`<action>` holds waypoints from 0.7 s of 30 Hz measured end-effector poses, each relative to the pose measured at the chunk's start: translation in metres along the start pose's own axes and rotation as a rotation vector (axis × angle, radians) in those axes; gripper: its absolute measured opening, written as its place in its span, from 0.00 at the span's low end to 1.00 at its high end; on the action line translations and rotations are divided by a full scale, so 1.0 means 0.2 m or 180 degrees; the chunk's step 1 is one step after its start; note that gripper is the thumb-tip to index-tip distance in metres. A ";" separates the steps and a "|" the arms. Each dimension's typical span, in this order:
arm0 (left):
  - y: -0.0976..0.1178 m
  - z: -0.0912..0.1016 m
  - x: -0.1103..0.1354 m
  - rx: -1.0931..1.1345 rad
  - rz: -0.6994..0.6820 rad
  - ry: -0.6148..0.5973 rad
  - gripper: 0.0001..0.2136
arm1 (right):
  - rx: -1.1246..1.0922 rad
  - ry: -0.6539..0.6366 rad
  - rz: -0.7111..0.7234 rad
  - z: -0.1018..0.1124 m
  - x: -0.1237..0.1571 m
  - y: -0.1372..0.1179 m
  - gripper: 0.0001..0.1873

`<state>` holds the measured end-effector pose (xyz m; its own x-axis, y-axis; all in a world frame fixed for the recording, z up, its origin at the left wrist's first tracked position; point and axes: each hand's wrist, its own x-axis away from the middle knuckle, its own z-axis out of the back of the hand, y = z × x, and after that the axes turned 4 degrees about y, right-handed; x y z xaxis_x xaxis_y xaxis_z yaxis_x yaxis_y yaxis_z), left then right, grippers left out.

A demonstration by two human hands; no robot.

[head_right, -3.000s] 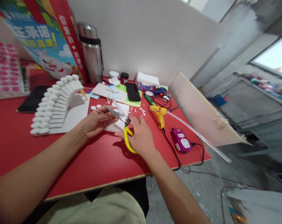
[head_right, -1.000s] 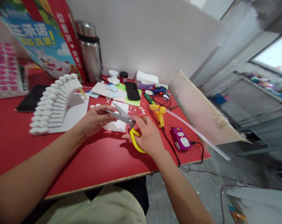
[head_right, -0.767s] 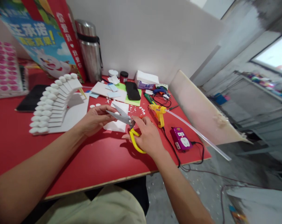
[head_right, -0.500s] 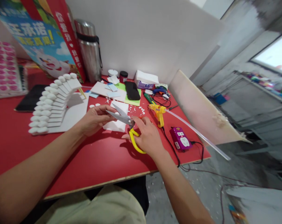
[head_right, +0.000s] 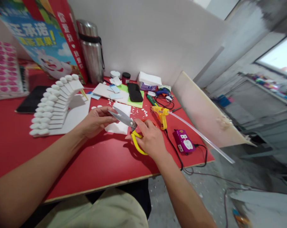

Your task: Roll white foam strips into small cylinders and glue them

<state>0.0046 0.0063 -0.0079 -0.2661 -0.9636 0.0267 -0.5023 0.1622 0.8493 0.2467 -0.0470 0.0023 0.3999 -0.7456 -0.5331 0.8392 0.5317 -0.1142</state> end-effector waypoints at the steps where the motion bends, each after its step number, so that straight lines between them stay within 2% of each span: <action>1: 0.00 0.00 0.00 -0.0009 0.0002 0.0000 0.13 | 0.0016 0.0003 0.0000 0.00 0.00 0.00 0.31; 8: -0.01 0.01 0.00 -0.0030 0.0094 -0.0021 0.12 | -0.0123 -0.0156 -0.0164 0.00 0.01 -0.01 0.30; 15: -0.01 0.01 0.00 0.0018 0.0227 0.0016 0.13 | -0.0273 -0.0024 -0.0267 -0.01 0.03 -0.02 0.30; 19: 0.00 0.00 0.01 0.0002 0.0336 0.0041 0.15 | -0.0353 0.0014 -0.0709 0.00 0.01 0.00 0.27; 21: 0.01 0.00 0.01 0.0021 0.0381 0.0033 0.17 | -0.0130 -0.0163 -0.1066 0.01 -0.01 0.03 0.26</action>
<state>0.0034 0.0042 -0.0063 -0.3159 -0.9394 0.1334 -0.4729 0.2778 0.8362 0.2508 -0.0436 0.0034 0.1234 -0.9001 -0.4178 0.9120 0.2689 -0.3098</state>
